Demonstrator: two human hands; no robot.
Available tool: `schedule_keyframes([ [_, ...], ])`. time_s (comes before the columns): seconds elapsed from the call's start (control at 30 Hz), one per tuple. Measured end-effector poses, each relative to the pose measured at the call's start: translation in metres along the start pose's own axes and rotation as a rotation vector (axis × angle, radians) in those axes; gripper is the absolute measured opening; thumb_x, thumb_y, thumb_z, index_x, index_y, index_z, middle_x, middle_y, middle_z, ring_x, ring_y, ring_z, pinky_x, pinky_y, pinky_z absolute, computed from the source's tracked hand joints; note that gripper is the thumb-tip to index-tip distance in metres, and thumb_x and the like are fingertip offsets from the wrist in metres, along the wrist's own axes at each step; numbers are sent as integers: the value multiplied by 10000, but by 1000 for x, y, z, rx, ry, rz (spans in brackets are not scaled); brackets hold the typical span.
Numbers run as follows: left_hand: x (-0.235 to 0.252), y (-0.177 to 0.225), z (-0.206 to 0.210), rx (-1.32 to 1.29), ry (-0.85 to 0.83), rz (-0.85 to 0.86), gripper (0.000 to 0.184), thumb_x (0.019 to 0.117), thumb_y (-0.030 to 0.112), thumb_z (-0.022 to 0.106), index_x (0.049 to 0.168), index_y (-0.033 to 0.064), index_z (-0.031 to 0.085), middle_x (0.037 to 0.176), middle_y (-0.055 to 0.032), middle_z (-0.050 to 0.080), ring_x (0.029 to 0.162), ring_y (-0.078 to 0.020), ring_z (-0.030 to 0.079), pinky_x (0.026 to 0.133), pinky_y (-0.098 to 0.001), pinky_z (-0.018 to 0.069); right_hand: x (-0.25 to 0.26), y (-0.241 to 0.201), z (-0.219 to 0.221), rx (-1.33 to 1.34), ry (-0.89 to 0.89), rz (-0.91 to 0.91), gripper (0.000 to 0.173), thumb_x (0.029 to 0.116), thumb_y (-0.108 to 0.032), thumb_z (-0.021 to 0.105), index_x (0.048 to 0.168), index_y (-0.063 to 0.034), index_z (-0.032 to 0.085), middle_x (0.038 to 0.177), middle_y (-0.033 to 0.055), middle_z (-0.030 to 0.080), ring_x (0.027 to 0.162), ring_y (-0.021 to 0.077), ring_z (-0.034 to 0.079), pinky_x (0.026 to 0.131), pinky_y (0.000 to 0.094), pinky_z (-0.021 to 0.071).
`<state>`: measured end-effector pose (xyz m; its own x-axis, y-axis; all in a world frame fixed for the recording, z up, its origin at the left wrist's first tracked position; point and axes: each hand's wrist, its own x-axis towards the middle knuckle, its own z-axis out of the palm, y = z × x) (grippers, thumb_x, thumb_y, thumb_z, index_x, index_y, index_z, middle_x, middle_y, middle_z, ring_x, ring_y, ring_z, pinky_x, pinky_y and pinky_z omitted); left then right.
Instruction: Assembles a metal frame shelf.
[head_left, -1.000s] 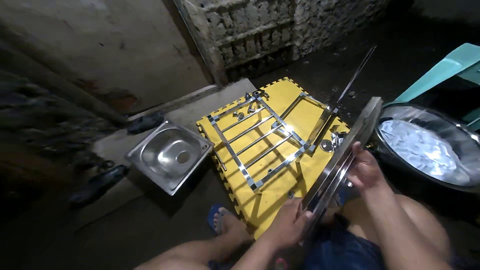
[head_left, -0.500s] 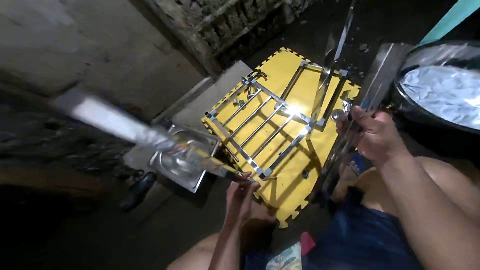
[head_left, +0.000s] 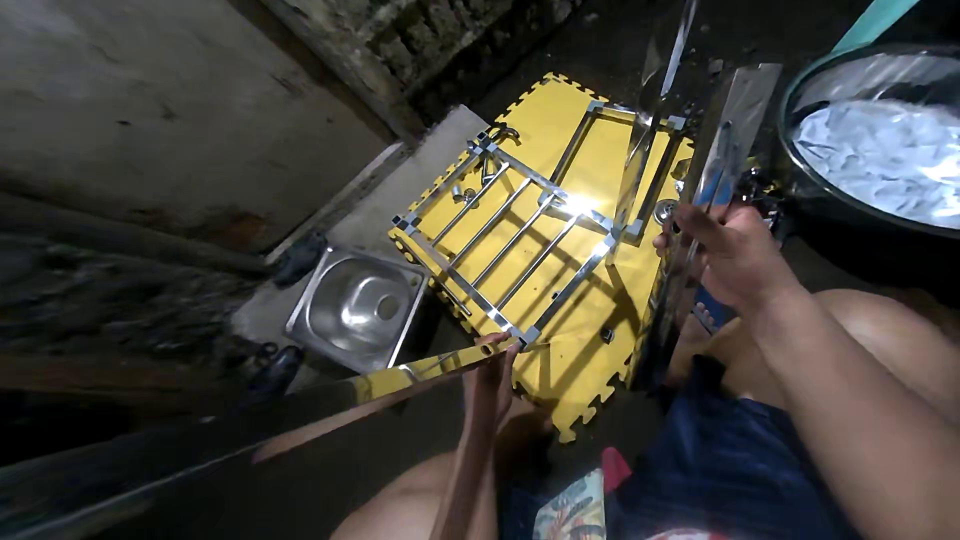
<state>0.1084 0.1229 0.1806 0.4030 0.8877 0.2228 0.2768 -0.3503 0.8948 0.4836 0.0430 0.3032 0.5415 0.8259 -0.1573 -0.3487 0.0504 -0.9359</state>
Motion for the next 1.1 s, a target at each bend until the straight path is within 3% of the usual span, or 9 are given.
schedule_keyframes([
  [0.17, -5, 2, 7, 122, 10, 38, 283, 973, 160, 708, 1225, 41, 662, 1159, -54, 710, 1035, -135, 698, 913, -324, 605, -1, 3, 1, -4, -44, -6, 300, 967, -264, 723, 1173, -93, 588, 947, 85, 704, 802, 227, 726, 692, 401, 643],
  [0.27, -6, 3, 9, 218, 0, 72, 290, 986, 203, 692, 1225, 42, 667, 1158, -50, 703, 1033, -105, 687, 930, -308, 589, -2, 4, 2, -25, -65, -26, 268, 974, -254, 712, 1146, -83, 598, 952, 95, 705, 810, 229, 726, 703, 393, 640],
  [0.5, -1, 5, 8, 23, 11, 5, 273, 979, 141, 694, 1219, 24, 638, 1118, -69, 712, 961, -173, 709, 835, -350, 626, -2, 6, -3, -45, -100, -63, 237, 984, -253, 704, 1106, -71, 611, 921, 106, 704, 797, 234, 718, 722, 391, 633],
  [0.6, 0, 9, 9, -12, 16, -21, 275, 978, 123, 693, 1221, 13, 627, 1113, -68, 712, 955, -163, 706, 823, -329, 622, -4, 3, -5, -25, -66, -31, 277, 964, -254, 734, 1141, -86, 602, 926, 94, 709, 792, 218, 722, 705, 369, 635],
  [0.83, -1, 12, 14, -45, 62, -77, 278, 967, 108, 700, 1216, 5, 631, 1107, -62, 712, 953, -158, 705, 829, -327, 619, -2, 0, -13, -29, 0, -49, 230, 947, -259, 756, 1045, -101, 621, 916, 69, 716, 724, 171, 703, 605, 306, 602],
  [1.0, -2, 8, 14, -37, 72, -99, 281, 970, 123, 702, 1226, 27, 637, 1120, -71, 718, 955, -177, 711, 830, -347, 622, 0, 1, -12, -31, 19, -17, 280, 943, -266, 761, 1107, -90, 618, 930, 83, 730, 702, 170, 702, 552, 297, 585],
  [1.1, -1, 11, 13, -20, 75, -101, 270, 969, 127, 704, 1217, 36, 648, 1121, -63, 720, 974, -168, 712, 843, -339, 623, 1, 3, -10, -3, 35, -15, 276, 942, -232, 759, 1125, -80, 619, 940, 95, 720, 750, 192, 708, 608, 326, 604],
])
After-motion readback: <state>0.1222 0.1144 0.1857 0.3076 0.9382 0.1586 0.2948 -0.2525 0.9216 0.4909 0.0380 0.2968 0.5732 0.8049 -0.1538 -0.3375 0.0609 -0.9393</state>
